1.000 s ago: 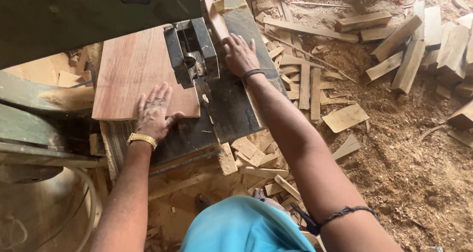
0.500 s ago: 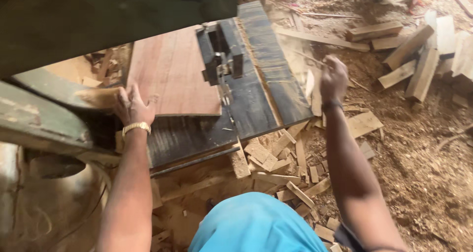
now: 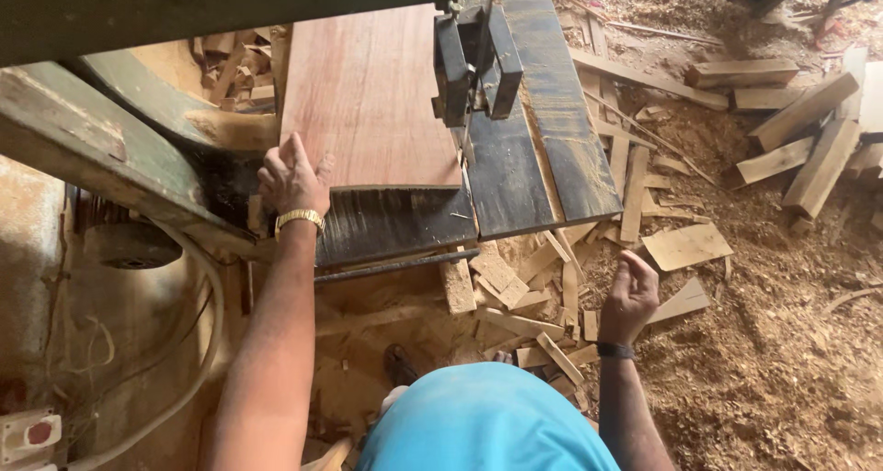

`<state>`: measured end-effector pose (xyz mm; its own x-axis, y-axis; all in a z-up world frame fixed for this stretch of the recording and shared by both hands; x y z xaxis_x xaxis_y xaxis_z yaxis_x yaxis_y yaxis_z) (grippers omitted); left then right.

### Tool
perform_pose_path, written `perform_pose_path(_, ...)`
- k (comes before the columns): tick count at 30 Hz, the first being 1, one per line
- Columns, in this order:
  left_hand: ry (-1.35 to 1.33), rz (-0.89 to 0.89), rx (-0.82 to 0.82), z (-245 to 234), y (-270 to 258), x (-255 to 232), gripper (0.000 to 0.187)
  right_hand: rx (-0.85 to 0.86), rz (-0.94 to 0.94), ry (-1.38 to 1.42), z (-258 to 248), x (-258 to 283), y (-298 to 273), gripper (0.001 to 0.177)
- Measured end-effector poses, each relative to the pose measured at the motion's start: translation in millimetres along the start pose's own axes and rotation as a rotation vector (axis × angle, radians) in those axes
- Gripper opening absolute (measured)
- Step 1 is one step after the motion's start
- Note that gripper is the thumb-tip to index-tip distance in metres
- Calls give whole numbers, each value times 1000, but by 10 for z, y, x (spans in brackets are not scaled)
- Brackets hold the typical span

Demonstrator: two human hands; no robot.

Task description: The person uses a band saw to cut a curved shape into a wooden board, guiding the wood with both hands.

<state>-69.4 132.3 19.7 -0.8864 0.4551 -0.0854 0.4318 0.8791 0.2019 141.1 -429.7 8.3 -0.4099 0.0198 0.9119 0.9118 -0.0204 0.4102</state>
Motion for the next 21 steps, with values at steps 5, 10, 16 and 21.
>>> perform_pose_path(5,-33,-65,42,-106,-331,40,79,87,-17,138,298,58,-95,15)
perform_pose_path(10,-31,-91,27,-143,-513,108,79,295,-297,95,709,668,-378,15)
perform_pose_path(16,-45,-162,-17,-259,-745,136,78,469,-197,115,980,979,-691,16)
perform_pose_path(21,-108,-214,-68,-283,-1009,194,77,625,-83,226,1118,887,-976,17)
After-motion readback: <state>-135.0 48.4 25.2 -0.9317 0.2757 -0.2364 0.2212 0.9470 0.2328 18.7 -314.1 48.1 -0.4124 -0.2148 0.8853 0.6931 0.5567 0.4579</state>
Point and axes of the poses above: each hand's wrist, its own y-axis towards the middle knuckle, its own z-axis out of the palm, x = y × z, the point moved 7 cm from there along y, towards the middle knuckle, and after that the axes turned 14 degrees about y, right-handed, at the moved point
